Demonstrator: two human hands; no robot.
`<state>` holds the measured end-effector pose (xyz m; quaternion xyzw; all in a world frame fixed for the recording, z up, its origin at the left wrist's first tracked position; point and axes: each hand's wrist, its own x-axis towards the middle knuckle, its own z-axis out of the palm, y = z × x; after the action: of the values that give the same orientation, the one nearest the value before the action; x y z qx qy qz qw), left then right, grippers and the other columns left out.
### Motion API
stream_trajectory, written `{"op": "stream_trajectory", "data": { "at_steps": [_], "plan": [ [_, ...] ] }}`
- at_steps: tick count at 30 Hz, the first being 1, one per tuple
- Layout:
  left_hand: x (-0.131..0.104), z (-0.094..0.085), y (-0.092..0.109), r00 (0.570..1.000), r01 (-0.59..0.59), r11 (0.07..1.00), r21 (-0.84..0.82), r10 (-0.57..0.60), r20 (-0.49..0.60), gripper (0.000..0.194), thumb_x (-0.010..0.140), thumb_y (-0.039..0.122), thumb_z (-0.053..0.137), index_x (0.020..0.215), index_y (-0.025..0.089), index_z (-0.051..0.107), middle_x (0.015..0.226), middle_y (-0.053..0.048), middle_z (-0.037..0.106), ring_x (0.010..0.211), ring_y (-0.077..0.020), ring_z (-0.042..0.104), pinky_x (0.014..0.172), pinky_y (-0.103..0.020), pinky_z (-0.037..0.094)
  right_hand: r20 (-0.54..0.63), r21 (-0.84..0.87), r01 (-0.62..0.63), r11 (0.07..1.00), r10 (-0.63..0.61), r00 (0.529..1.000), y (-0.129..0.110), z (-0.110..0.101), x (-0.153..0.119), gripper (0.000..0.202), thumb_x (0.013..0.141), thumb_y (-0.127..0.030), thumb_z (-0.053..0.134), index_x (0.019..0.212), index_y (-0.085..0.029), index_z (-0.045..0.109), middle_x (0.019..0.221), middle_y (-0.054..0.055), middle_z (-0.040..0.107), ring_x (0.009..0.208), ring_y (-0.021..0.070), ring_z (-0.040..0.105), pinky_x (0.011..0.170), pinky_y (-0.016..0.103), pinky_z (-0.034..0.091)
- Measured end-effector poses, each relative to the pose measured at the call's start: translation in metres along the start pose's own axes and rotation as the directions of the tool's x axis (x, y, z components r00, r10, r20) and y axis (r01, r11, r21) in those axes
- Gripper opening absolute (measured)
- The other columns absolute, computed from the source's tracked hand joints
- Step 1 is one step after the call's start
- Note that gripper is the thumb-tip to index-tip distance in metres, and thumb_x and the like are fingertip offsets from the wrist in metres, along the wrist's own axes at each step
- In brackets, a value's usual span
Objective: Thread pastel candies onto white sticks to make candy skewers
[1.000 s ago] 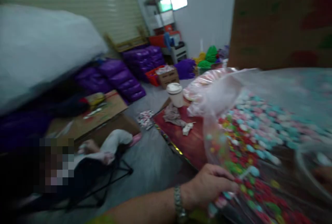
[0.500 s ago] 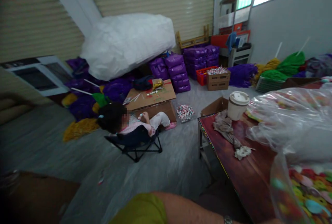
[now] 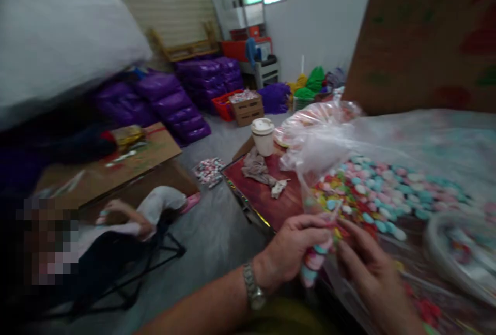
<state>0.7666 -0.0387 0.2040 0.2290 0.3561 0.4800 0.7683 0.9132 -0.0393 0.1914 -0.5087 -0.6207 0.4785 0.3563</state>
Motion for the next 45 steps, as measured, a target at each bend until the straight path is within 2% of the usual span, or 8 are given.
{"op": "stream_trajectory", "data": {
  "at_steps": [4,7,13,16,21,29,39,45],
  "plan": [
    [0.01,-0.008,0.012,0.999,-0.036,0.998,0.056,0.038,-0.032,0.026,0.062,0.029,0.072,0.078,0.012,0.06,0.056,0.004,0.051,0.035,-0.0035,0.039,0.031,-0.014,0.031,-0.247,-0.091,0.056,0.994,-0.077,0.966,0.0,-0.004,-0.002,0.033,0.082,-0.045,0.056,0.101,-0.018,0.058,0.068,0.002,0.057,0.058,0.0165,0.053,0.05,0.026,0.044],
    [0.012,-0.006,0.009,0.999,-0.01,0.989,0.148,0.017,-0.049,0.028,0.064,0.033,0.071,0.079,0.012,0.059,0.056,0.004,0.05,0.036,-0.004,0.039,0.031,-0.014,0.031,-0.202,-0.04,0.08,0.996,-0.086,0.976,-0.013,-0.007,-0.004,0.022,0.087,-0.039,0.051,0.086,-0.019,0.06,0.057,-0.001,0.052,0.048,0.0131,0.048,0.043,0.022,0.04],
    [0.014,0.001,-0.002,1.0,0.029,0.949,0.315,-0.027,-0.011,0.029,0.068,0.04,0.064,0.076,0.013,0.057,0.053,0.007,0.042,0.033,-0.0021,0.031,0.031,-0.014,0.021,-0.106,-0.169,0.326,0.93,-0.346,0.932,-0.011,0.001,0.003,0.032,0.089,-0.024,0.044,0.118,-0.021,0.057,0.108,0.01,0.062,0.1,0.0208,0.057,0.086,0.034,0.047],
    [0.015,0.0,-0.005,1.0,0.01,0.91,0.415,-0.016,0.011,0.025,0.071,0.036,0.06,0.064,0.013,0.053,0.054,0.006,0.04,0.036,-0.0016,0.032,0.033,-0.014,0.021,-0.093,-0.235,0.261,0.936,-0.289,0.953,-0.003,0.004,0.006,0.044,0.09,-0.024,0.04,0.133,-0.016,0.043,0.106,0.011,0.062,0.099,0.0206,0.058,0.087,0.036,0.046],
    [0.017,-0.003,-0.01,1.0,-0.023,0.873,0.488,0.028,-0.002,0.02,0.073,0.031,0.052,0.077,0.012,0.059,0.051,0.006,0.041,0.036,-0.0035,0.032,0.035,-0.015,0.023,-0.054,-0.272,0.176,0.946,-0.198,0.979,-0.007,0.004,0.0,0.052,0.089,-0.021,0.038,0.14,-0.013,0.03,0.069,0.001,0.058,0.058,0.0141,0.055,0.056,0.023,0.046],
    [0.016,-0.012,-0.016,0.994,-0.065,0.865,0.497,0.014,0.107,0.03,0.076,0.042,0.059,0.068,0.013,0.056,0.057,0.002,0.047,0.044,-0.0054,0.04,0.041,-0.016,0.031,-0.045,-0.369,0.137,0.919,-0.165,0.985,-0.001,0.004,0.002,0.057,0.086,-0.018,0.037,0.141,-0.012,0.026,0.064,-0.001,0.055,0.052,0.0152,0.051,0.052,0.024,0.042],
    [0.012,-0.005,-0.017,0.999,-0.044,0.918,0.395,0.037,0.028,0.042,0.072,0.053,0.063,0.062,0.014,0.052,0.046,0.005,0.042,0.033,-0.0043,0.034,0.032,-0.015,0.025,-0.32,-0.112,0.129,0.985,-0.159,0.934,0.017,0.015,-0.017,0.042,0.086,-0.028,0.049,0.126,-0.018,0.042,0.073,0.0,0.059,0.062,0.0147,0.056,0.054,0.023,0.046],
    [0.006,-0.004,-0.014,0.987,-0.147,0.822,0.55,0.085,0.137,0.042,0.076,0.052,0.059,0.061,0.013,0.053,0.05,0.002,0.046,0.04,-0.0057,0.041,0.038,-0.016,0.032,-0.252,0.018,0.123,0.992,-0.115,0.961,0.007,0.006,-0.013,0.059,0.083,-0.028,0.055,0.136,-0.02,0.031,0.069,-0.002,0.057,0.059,0.0128,0.053,0.053,0.022,0.043]
  ]
}}
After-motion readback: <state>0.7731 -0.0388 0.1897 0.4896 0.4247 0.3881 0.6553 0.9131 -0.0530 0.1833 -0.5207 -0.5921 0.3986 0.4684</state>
